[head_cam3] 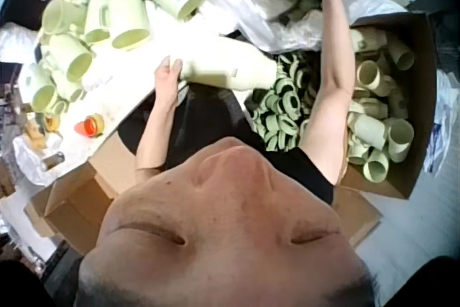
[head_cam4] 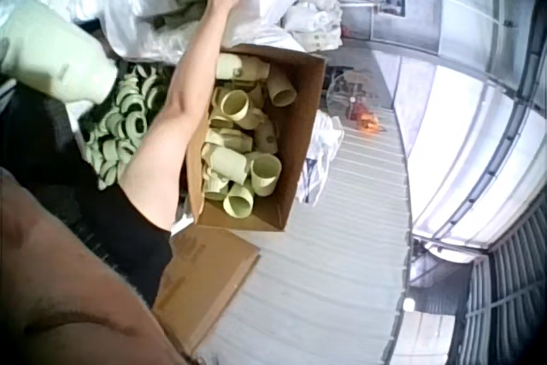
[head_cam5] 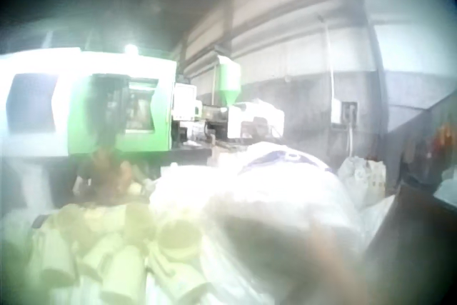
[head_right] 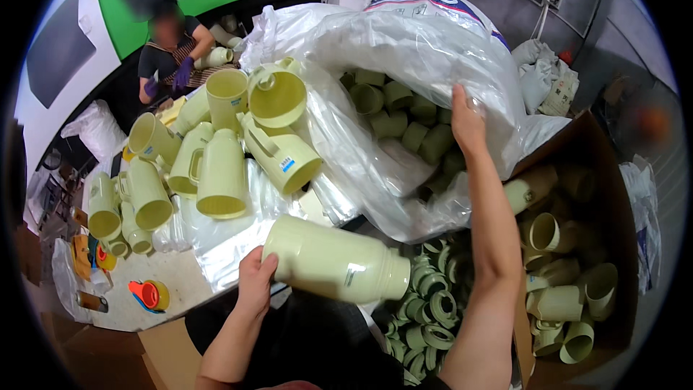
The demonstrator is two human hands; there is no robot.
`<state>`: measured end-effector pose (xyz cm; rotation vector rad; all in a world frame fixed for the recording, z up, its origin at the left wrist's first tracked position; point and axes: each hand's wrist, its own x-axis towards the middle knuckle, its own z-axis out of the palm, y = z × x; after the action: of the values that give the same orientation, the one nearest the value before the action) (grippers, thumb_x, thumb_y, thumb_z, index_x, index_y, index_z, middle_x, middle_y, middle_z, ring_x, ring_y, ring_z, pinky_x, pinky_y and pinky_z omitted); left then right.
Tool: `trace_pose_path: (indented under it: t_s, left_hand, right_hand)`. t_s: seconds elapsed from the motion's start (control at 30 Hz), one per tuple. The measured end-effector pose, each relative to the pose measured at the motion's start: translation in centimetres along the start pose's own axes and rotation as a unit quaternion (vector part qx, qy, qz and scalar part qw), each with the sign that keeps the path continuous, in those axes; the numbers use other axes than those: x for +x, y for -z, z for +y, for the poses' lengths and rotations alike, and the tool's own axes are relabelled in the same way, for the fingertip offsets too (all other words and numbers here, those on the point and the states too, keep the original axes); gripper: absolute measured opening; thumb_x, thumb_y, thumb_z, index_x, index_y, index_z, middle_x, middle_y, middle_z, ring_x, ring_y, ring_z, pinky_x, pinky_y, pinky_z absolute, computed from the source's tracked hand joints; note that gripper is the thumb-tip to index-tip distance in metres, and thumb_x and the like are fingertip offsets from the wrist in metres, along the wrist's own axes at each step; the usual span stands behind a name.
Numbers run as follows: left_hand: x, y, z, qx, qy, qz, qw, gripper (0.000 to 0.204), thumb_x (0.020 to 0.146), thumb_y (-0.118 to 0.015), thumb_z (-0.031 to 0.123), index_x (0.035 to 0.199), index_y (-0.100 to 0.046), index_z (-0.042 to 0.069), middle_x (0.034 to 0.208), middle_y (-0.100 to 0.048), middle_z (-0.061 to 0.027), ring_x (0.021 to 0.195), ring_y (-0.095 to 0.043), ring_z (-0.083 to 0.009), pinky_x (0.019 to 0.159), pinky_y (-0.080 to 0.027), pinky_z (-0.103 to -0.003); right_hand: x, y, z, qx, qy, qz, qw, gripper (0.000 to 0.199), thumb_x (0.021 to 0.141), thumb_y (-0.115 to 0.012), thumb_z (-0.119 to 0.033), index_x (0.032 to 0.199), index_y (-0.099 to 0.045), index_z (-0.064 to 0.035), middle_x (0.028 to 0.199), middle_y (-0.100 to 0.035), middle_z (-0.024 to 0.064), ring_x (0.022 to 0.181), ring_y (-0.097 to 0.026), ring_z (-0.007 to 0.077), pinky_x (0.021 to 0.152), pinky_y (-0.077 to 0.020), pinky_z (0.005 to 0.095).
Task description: The person places plastic pitchers into plastic bags and puts them into a large cardboard box. They fold the flaps of a cardboard box and apply tape using a tape dispenser. They take more pitchers from a container and place them onto the work surface.
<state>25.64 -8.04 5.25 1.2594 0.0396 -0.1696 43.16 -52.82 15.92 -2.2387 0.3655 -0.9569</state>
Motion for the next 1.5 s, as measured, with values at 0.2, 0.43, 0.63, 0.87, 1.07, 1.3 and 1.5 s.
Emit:
trace_pose_path:
  t_s: [0.2, 0.43, 0.63, 0.87, 1.07, 1.3, 1.5]
  left_hand:
    - [0.8, -1.5, -1.4, 0.024, 0.027, -0.011, 0.999, 0.024, 0.100, -0.057, 0.015, 0.112, -0.064, -0.004, 0.100, -0.069, -0.0056, 0.091, -0.060, -0.0102, 0.084, -0.047, -0.027]
    - [4.0, -6.1, -4.2, 0.025, -0.007, -0.004, 1.000, 0.025, 0.101, -0.053, 0.014, 0.115, -0.061, -0.005, 0.101, -0.068, -0.0070, 0.093, -0.060, -0.0112, 0.086, -0.048, -0.028]
    - [5.1, -6.1, -6.2, 0.001, -0.039, -0.018, 0.999, 0.025, 0.102, -0.051, 0.013, 0.117, -0.058, -0.006, 0.105, -0.068, -0.0089, 0.095, -0.061, -0.0122, 0.086, -0.048, -0.028]
    - [2.5, -3.1, -6.6, 0.006, 0.005, 0.068, 0.998, 0.024, 0.102, -0.050, 0.011, 0.120, -0.059, -0.002, 0.107, -0.068, -0.0078, 0.095, -0.063, -0.0133, 0.086, -0.049, -0.028]
    - [-4.6, 4.1, -2.5, -0.130, -0.013, 0.146, 0.981, 0.031, 0.105, -0.045, 0.017, 0.128, -0.056, -0.002, 0.125, -0.064, -0.0128, 0.114, -0.062, -0.0222, 0.100, -0.047, -0.036]
    - [-9.9, 9.6, -1.4, -0.209, 0.002, 0.196, 0.958, 0.034, 0.105, -0.047, 0.020, 0.129, -0.055, -0.003, 0.126, -0.064, -0.0125, 0.116, -0.062, -0.0225, 0.099, -0.049, -0.037]
    - [-12.3, 10.2, -1.3, -0.186, 0.001, 0.214, 0.959, 0.036, 0.106, -0.047, 0.022, 0.129, -0.055, -0.004, 0.125, -0.065, -0.0125, 0.113, -0.063, -0.0225, 0.098, -0.050, -0.037]
  right_hand:
    - [-16.3, 10.6, -4.0, 0.062, 0.295, -0.061, 0.952, 0.031, 0.097, -0.054, -0.009, 0.125, -0.060, 0.0039, 0.129, -0.060, 0.0174, 0.120, -0.055, 0.0321, 0.106, -0.0398, 0.0423]
    - [-7.7, 5.6, -3.0, 0.164, -0.013, -0.011, 0.986, 0.040, 0.102, -0.056, -0.037, 0.117, -0.063, 0.0000, 0.105, -0.064, 0.0049, 0.087, -0.056, 0.0123, 0.075, -0.0458, 0.0284]
    - [-7.8, 5.3, -6.4, 0.275, -0.017, 0.060, 0.960, 0.038, 0.100, -0.059, -0.041, 0.099, -0.067, -0.0032, 0.085, -0.062, 0.0007, 0.069, -0.052, 0.0089, 0.062, -0.0413, 0.0254]
    - [-8.8, 5.0, -5.1, 0.248, 0.022, -0.069, 0.966, 0.054, 0.092, -0.069, -0.035, 0.129, -0.054, 0.0002, 0.108, -0.063, 0.0067, 0.085, -0.061, 0.0154, 0.079, -0.0481, 0.0297]
    - [-19.4, -1.1, 3.4, -0.137, 0.089, -0.082, 0.983, 0.072, 0.075, -0.080, -0.018, 0.138, -0.046, -0.0074, 0.119, -0.059, 0.0162, 0.107, -0.059, 0.0313, 0.093, -0.0485, 0.0430]
    - [-21.2, -4.5, 1.1, -0.275, 0.207, -0.225, 0.911, 0.057, 0.077, -0.068, -0.007, 0.132, -0.054, -0.0136, 0.109, -0.057, 0.0169, 0.104, -0.059, 0.0363, 0.090, -0.0483, 0.0439]
    - [-31.4, -2.4, -3.4, 0.657, -0.337, -0.303, 0.602, 0.048, 0.104, -0.045, -0.037, 0.139, -0.050, -0.0059, 0.137, -0.057, 0.0108, 0.126, -0.055, 0.0255, 0.110, -0.0405, 0.0418]
